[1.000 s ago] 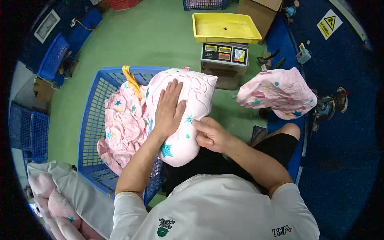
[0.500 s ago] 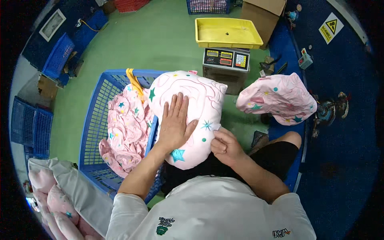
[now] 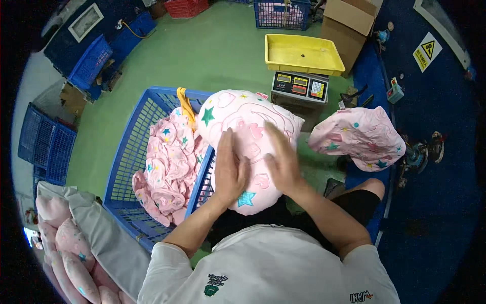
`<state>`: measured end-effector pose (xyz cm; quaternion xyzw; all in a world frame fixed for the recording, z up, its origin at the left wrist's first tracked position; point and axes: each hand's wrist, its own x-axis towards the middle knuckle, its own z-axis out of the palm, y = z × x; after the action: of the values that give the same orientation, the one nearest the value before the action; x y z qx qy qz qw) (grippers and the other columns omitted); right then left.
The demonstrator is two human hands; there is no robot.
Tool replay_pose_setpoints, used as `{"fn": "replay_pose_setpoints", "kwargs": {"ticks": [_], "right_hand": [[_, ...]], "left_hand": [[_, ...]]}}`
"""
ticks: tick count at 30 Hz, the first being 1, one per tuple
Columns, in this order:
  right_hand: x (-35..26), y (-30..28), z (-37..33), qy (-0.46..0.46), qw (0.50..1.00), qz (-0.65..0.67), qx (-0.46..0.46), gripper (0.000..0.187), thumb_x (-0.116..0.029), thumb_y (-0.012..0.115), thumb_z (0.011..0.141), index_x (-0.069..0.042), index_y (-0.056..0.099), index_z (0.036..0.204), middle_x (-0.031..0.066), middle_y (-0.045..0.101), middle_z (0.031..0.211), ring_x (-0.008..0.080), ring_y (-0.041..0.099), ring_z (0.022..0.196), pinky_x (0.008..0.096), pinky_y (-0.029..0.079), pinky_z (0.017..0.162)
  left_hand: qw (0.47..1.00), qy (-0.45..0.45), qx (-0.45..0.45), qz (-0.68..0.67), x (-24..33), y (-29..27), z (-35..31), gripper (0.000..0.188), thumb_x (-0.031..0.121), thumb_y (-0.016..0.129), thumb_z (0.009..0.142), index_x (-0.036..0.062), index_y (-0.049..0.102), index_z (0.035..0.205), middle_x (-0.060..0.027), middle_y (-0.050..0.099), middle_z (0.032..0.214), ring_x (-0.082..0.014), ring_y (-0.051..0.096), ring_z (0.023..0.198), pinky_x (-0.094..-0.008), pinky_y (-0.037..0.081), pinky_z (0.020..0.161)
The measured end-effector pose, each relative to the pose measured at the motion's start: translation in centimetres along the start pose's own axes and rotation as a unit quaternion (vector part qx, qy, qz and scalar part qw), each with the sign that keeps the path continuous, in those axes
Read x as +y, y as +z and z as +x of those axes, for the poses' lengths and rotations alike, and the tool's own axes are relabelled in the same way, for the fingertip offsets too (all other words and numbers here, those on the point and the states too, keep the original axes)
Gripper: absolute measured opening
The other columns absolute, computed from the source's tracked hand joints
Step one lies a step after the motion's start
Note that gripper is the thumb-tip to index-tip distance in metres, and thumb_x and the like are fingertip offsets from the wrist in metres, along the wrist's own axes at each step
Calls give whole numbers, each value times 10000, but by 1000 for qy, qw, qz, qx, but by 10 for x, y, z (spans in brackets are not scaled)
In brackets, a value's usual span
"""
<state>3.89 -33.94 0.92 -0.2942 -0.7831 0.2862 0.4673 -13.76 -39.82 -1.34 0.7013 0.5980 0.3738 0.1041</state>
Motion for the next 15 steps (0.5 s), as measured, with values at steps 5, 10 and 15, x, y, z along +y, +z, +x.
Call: {"fn": "replay_pose_setpoints", "kwargs": {"ticks": [5,10,15], "right_hand": [[40,37,-23,-10,973,-227,-44,724,-250,619,903,37,356,1514,243,356,1578,412,303,1473,524,213,1227],[52,46,-28,-47,971,-225,-71,620,-159,533,943,20,370,1514,236,360,1580,435,332,1456,539,257,1214],[38,49,-5,-70,958,-261,-93,493,-181,438,1042,11,414,1495,211,419,1555,396,366,1448,516,283,1192]], "left_hand": [[806,-467,55,-359,0,-48,-38,718,183,693,928,-94,344,1491,-266,495,1453,-336,547,1281,-402,493,1043],[712,-427,39,-556,-3,-25,-77,656,173,797,853,-47,510,1400,-168,674,1238,-228,680,1034,-317,578,882],[724,-417,92,-541,-28,-2,-72,554,147,734,823,-55,580,1314,-150,688,1160,-217,669,939,-301,560,815]]}}
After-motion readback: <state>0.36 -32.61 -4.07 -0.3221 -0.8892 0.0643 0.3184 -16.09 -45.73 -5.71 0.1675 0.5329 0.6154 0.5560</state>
